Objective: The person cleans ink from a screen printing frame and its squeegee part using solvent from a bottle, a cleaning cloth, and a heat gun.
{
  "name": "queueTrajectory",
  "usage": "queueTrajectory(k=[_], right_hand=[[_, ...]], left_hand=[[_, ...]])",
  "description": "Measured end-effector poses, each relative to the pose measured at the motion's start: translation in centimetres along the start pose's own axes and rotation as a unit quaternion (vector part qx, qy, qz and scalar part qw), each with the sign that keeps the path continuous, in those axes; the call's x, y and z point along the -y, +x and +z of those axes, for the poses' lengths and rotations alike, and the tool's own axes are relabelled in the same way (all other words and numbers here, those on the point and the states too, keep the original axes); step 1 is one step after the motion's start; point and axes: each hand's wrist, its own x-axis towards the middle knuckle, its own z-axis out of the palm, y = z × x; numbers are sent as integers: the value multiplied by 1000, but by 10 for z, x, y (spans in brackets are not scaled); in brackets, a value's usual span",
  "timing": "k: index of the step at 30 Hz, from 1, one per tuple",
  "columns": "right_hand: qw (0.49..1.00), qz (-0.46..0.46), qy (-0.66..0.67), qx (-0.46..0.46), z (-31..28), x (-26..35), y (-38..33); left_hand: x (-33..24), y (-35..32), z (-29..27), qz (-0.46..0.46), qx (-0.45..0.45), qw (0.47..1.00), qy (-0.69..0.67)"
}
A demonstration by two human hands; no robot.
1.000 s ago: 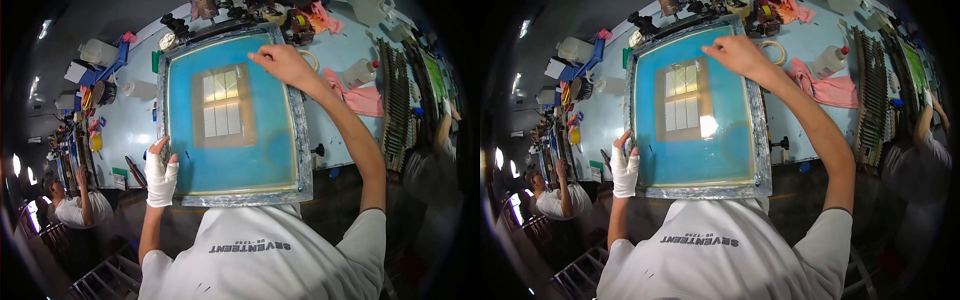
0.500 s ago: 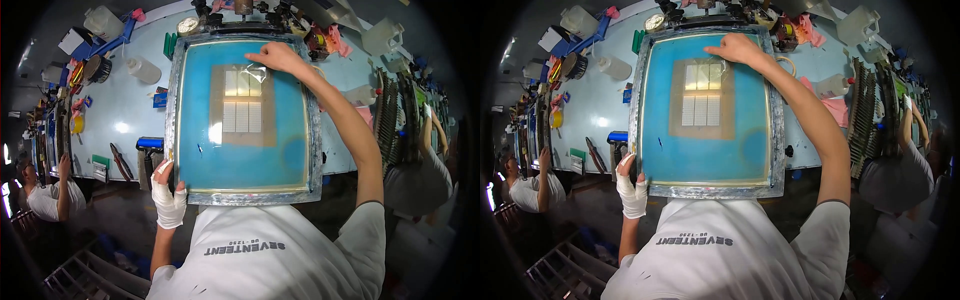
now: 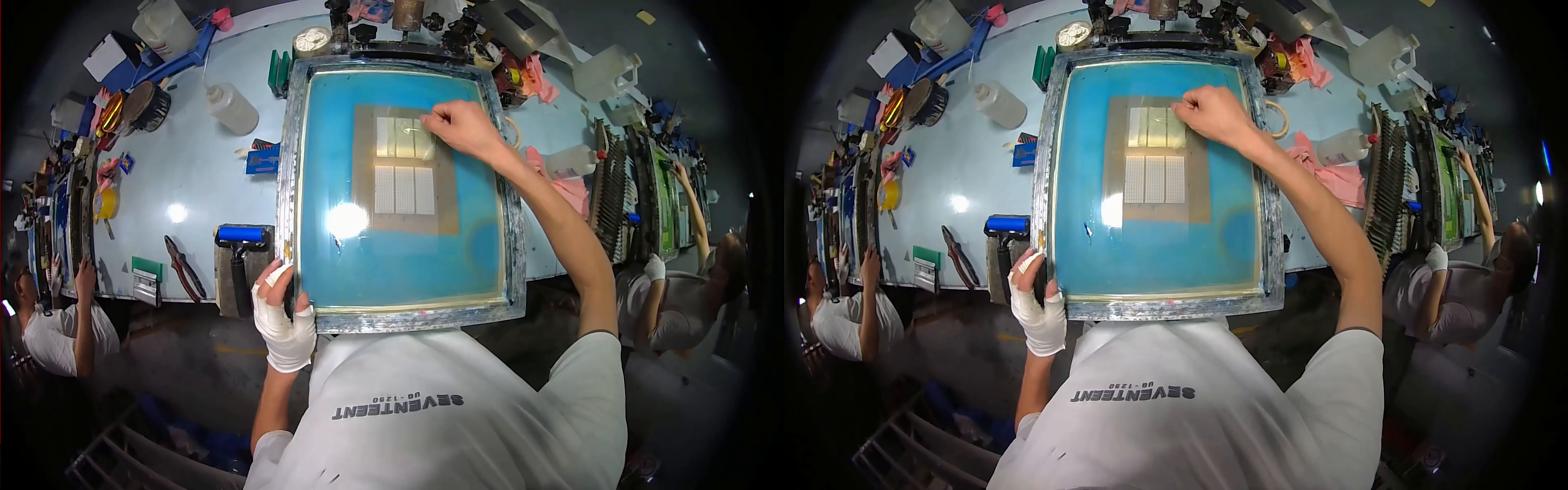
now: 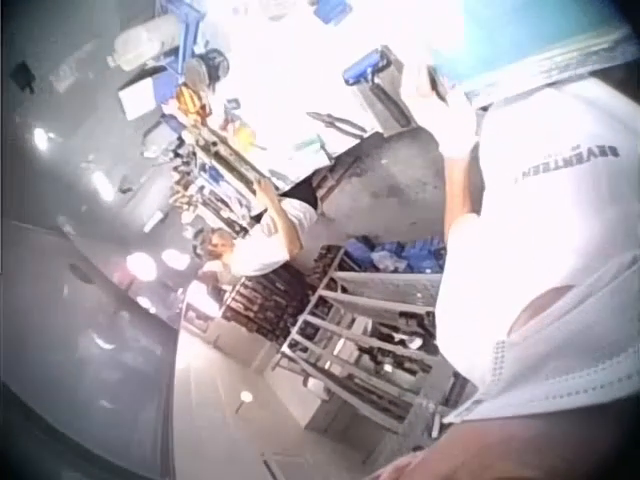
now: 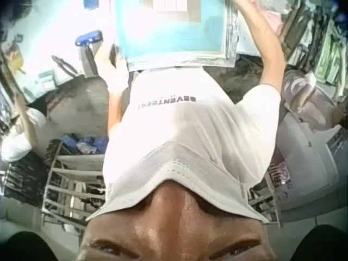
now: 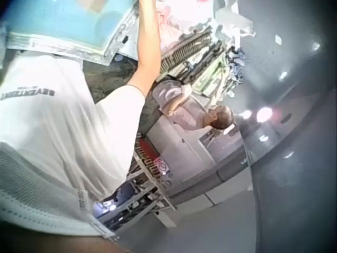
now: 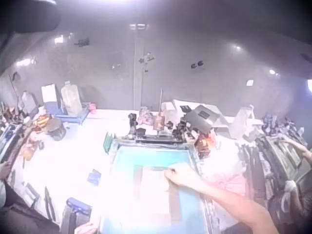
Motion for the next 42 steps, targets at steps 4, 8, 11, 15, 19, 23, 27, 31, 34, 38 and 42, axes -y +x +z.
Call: queueTrajectory(k=[4,8,11,15,19,23,27,31,34,38,42], right_hand=[[1000,-5,-22,-16,4,7,-8],[998,-29,-51,-38,9,11,-15],[994,-38,-78,-65,16,11,-22],[991,-34,-113,-62,14,15,-33],[985,-56,-142,-81,8,12,-55],[978,-56,-176,-93,6,10,-77],[979,-48,-171,-98,-8,2,-98],[981,-12,-170,-92,-22,-2,-121],[986,23,-147,-68,-33,-2,-145],[986,85,-121,-71,-51,-13,-183],[979,158,-49,-116,-84,-16,-249]], left_hand=[[1,0,0,3,-2,1000,-1],[1,2,1,1,-7,1000,-5],[0,2,1,0,-8,1000,-3],[1,1,0,-1,-10,1000,-13],[1,1,-1,-4,4,1000,-4],[1,1,-1,-1,1,1000,-5],[2,2,0,-4,7,1000,2],[1,4,1,-6,13,1000,0],[1,3,0,-12,24,1000,8],[-1,0,-1,-16,20,1000,9],[1,-2,2,-11,18,1000,1]])
